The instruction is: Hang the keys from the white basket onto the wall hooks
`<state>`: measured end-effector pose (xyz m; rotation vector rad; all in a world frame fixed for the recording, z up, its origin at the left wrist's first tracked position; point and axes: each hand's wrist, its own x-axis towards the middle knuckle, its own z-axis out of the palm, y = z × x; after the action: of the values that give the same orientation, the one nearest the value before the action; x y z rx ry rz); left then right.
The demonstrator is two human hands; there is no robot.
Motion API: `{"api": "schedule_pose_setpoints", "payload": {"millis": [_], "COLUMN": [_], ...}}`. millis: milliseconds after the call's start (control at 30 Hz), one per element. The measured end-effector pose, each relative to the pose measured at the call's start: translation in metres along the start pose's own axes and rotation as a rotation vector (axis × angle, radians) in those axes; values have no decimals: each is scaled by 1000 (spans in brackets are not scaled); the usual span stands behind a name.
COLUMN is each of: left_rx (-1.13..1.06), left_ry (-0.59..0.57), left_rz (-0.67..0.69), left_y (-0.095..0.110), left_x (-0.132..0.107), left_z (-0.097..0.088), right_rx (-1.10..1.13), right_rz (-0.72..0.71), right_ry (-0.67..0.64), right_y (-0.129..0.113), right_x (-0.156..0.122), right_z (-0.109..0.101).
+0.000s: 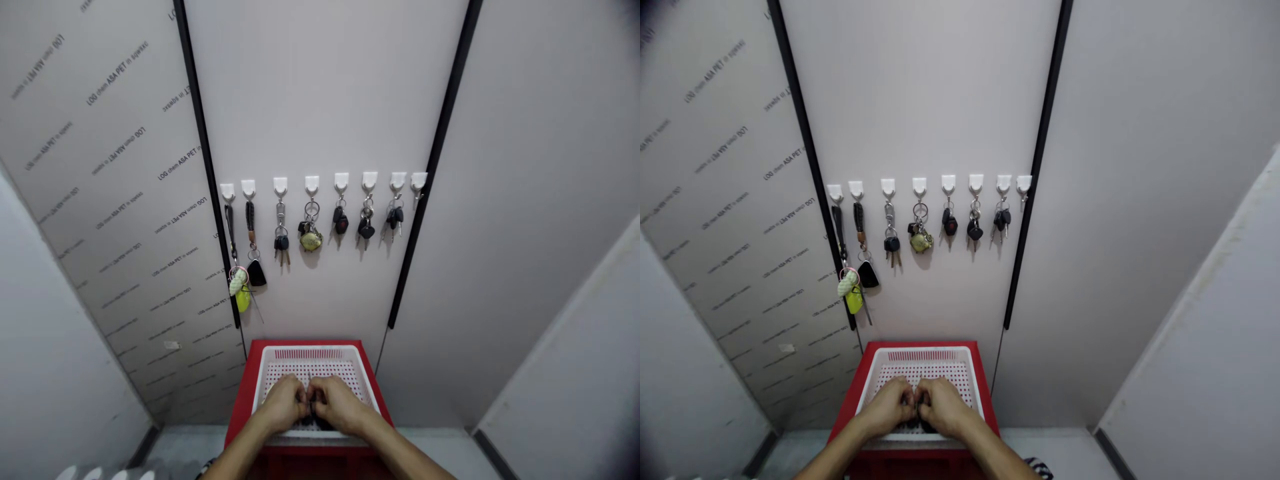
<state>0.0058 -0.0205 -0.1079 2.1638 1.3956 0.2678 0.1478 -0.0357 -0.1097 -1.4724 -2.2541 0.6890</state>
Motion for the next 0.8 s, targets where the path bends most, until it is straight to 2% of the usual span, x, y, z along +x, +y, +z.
{"api": "schedule_pose_setpoints", "payload": {"millis": [200, 267, 467, 600, 733, 800], "left_rx": [-74, -102, -125, -127, -144, -150], "left_ry": [93, 97, 53, 64, 64, 74], "left_rz": [67, 81, 64, 71, 88, 84], "left_y": [0, 1, 2, 3, 3, 2], "left_x": [-2, -2, 0, -2, -2, -2], "left_z": [-2, -2, -3, -4, -2, -2], "right_rx": [53, 70, 4, -90, -154, -181], "right_rz": [-16, -18, 5, 30, -10, -28], "right_ry": [150, 165, 75, 20, -37, -26], "right_y": [-6, -6, -4, -3, -5, -6], "right_x": [0, 0, 1, 1, 1, 1], "right_z": [-5, -5, -3, -6, -11, -10]}}
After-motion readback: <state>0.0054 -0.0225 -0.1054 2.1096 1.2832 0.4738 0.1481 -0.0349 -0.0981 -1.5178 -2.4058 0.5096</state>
